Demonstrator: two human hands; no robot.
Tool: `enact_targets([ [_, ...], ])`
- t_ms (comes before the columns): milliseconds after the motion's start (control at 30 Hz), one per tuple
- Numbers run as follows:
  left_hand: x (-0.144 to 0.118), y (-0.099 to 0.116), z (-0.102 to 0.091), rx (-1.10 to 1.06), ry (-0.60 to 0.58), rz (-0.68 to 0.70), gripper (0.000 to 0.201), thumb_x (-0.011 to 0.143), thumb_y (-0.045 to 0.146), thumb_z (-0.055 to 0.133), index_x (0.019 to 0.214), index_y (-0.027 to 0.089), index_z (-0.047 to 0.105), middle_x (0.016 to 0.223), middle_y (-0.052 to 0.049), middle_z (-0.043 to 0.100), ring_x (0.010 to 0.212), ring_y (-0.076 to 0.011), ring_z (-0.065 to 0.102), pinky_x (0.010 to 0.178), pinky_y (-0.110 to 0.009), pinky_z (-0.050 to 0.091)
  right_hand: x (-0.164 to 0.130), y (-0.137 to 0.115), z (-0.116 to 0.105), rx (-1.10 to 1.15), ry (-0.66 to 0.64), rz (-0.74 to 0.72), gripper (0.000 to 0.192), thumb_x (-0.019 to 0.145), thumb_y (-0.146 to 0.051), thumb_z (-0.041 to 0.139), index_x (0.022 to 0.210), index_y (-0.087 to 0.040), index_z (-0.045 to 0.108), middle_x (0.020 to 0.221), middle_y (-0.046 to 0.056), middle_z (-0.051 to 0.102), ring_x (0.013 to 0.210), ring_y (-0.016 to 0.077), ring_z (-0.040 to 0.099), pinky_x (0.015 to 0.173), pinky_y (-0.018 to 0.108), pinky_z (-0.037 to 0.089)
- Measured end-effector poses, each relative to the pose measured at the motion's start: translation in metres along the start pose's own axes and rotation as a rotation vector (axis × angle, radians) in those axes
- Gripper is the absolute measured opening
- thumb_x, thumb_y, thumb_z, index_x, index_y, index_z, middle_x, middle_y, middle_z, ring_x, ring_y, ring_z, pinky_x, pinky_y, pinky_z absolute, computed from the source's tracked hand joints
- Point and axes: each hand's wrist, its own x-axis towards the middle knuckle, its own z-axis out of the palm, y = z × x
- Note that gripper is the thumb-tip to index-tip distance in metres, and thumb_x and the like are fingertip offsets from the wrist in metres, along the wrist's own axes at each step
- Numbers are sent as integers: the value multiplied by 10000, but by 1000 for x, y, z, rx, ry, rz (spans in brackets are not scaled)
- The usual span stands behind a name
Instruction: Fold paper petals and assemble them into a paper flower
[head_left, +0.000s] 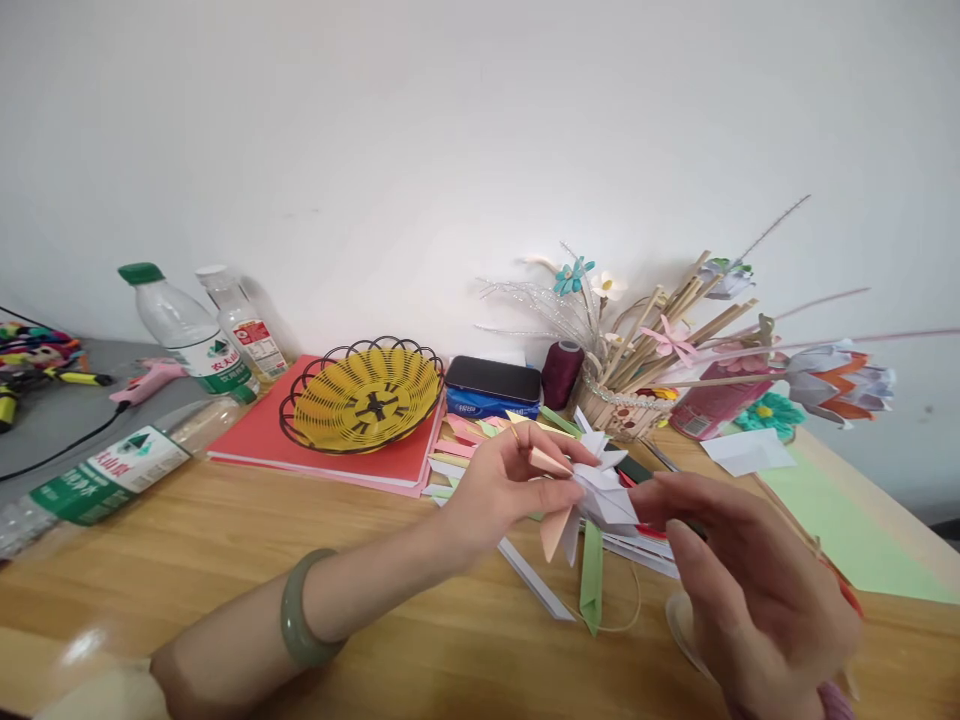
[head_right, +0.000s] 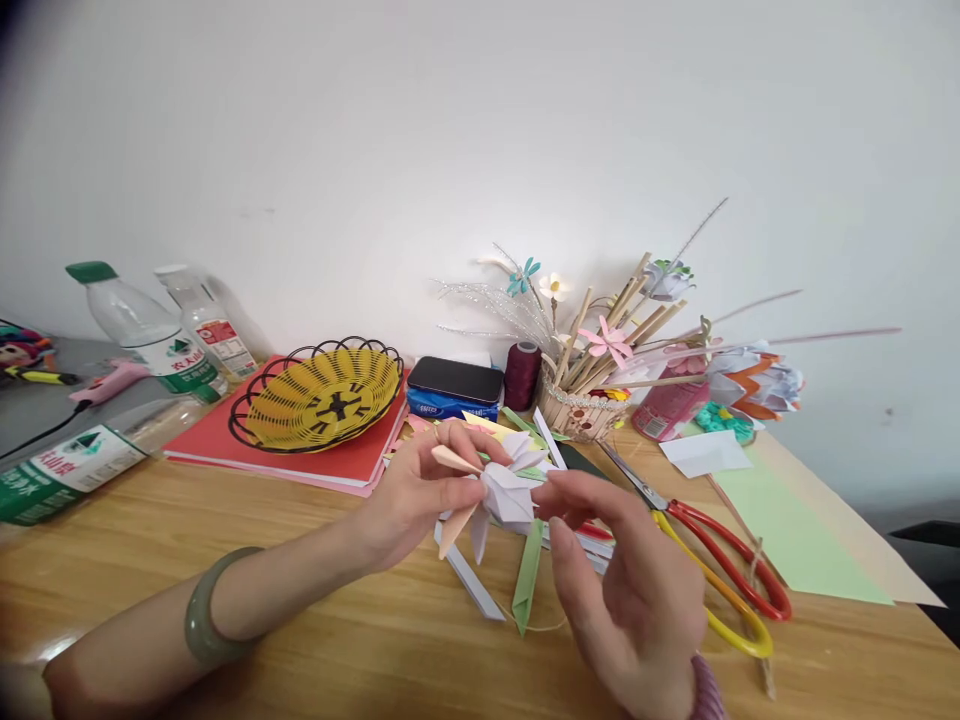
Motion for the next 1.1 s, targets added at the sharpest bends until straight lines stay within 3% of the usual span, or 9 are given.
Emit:
enact_targets([
  [100, 0, 0, 0, 90, -1, 101, 210, 633, 145, 728, 663, 157, 520, 847, -15, 617, 821, -130, 571, 693, -232, 448, -1, 3, 4, 106, -67, 77, 312, 816, -218, 548, 1119, -272, 497, 842, 25, 614, 748, 162, 591, 633, 287, 514],
  [233, 0, -2, -3, 187, 34, 119, 203, 645, 186, 728, 775, 179, 572, 863, -17, 610, 857, -144, 560, 744, -252, 451, 2, 8, 9, 22, -185, 23, 466, 761, -216, 636, 1191, -295, 477, 893, 17, 625, 759, 150, 588, 673, 275, 512],
  [333, 0, -3, -6, 259, -13, 143, 198, 672, 210, 716, 852, 200, 633, 918, -23, 600, 872, -148, 557, 764, -263, 455, 4, 10, 9, -7, -188, -4, 386, 783, -201, 613, 1146, -305, 532, 892, 11, 631, 741, 139, 585, 664, 258, 505],
  [467, 2, -1, -8, 365, -78, 296, 147, 679, 176, 715, 819, 211, 689, 943, -40, 591, 946, -159, 549, 819, -273, 448, 4, 10, 6, 24, -182, 51, 336, 771, -260, 632, 1099, -288, 566, 860, 18, 618, 728, 149, 567, 642, 269, 504],
  [733, 3, 2, -8, 487, -75, 369, 158, 668, 193, 724, 820, 235, 722, 902, -53, 634, 907, -172, 566, 838, -298, 442, 4, 6, 7, 149, -152, 137, 320, 779, -232, 619, 1092, -286, 579, 826, 21, 631, 680, 146, 573, 570, 272, 522],
  [933, 5, 1, -4, 445, 5, 308, 104, 623, 195, 753, 716, 240, 737, 827, -38, 644, 833, -157, 576, 811, -280, 441, 3, 5, 9, 197, -104, 126, 354, 764, -162, 633, 1073, -329, 591, 789, -17, 644, 645, 110, 589, 568, 210, 524],
  [1100, 7, -7, -6, 107, 95, 102, 111, 590, 238, 777, 685, 211, 726, 795, -20, 636, 797, -137, 575, 721, -246, 458, 4, 7, 8, 166, -117, 167, 397, 766, -228, 636, 1147, -287, 542, 908, 31, 650, 696, 147, 603, 607, 287, 542],
])
